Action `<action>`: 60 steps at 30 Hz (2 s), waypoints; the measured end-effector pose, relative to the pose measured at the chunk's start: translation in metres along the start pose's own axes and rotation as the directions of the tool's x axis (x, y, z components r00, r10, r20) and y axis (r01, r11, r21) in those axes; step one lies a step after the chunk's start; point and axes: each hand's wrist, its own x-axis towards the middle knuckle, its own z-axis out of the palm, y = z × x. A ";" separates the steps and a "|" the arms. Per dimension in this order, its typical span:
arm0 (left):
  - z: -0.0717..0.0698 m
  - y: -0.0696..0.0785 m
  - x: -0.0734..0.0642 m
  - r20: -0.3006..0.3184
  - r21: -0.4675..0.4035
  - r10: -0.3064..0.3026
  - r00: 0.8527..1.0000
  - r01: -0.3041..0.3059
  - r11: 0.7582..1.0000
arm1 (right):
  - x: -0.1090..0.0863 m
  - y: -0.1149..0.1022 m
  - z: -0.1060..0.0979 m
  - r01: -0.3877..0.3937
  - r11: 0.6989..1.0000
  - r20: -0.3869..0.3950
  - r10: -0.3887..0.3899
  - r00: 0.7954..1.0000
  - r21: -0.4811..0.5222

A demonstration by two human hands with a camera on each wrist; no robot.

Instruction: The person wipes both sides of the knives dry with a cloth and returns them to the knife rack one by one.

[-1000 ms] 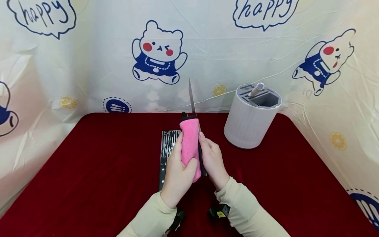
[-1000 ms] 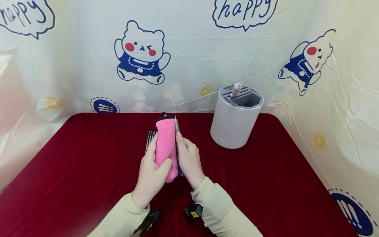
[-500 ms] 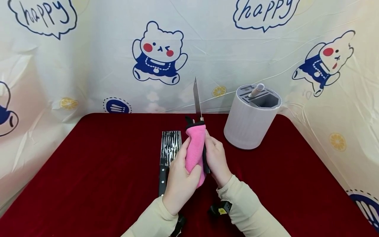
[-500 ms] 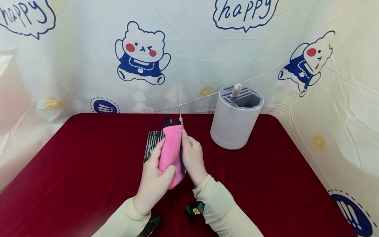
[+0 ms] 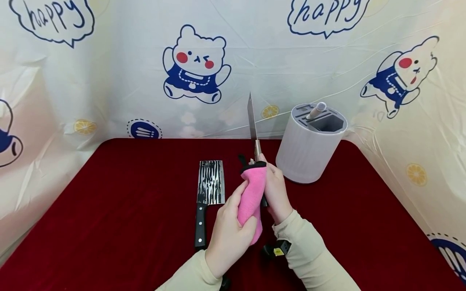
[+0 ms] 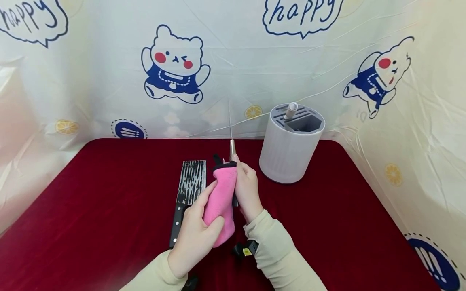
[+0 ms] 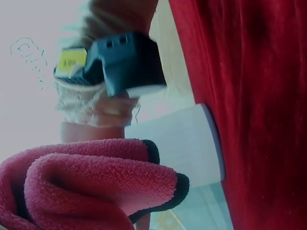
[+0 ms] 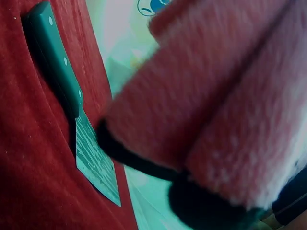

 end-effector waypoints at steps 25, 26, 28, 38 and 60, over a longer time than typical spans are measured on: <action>-0.004 0.000 -0.006 0.127 -0.099 -0.095 0.987 0.108 0.989 | 0.012 -0.004 -0.014 -0.067 0.995 0.006 0.068 0.998 -0.078; -0.005 -0.001 -0.005 0.125 -0.108 -0.104 0.987 0.118 0.987 | 0.012 -0.004 -0.014 -0.063 0.995 0.005 0.064 0.998 -0.081; -0.006 -0.002 -0.003 0.123 -0.125 -0.120 0.985 0.135 0.983 | 0.013 -0.004 -0.015 -0.057 0.995 0.003 0.058 0.998 -0.078; -0.009 -0.008 0.002 0.092 -0.151 -0.157 0.983 0.170 0.974 | 0.016 -0.002 -0.018 -0.109 0.992 -0.001 0.109 0.994 -0.062; -0.017 -0.016 0.013 -0.077 -0.262 -0.183 0.980 0.158 0.952 | 0.016 0.008 -0.024 -0.121 0.981 0.194 0.150 0.970 -0.155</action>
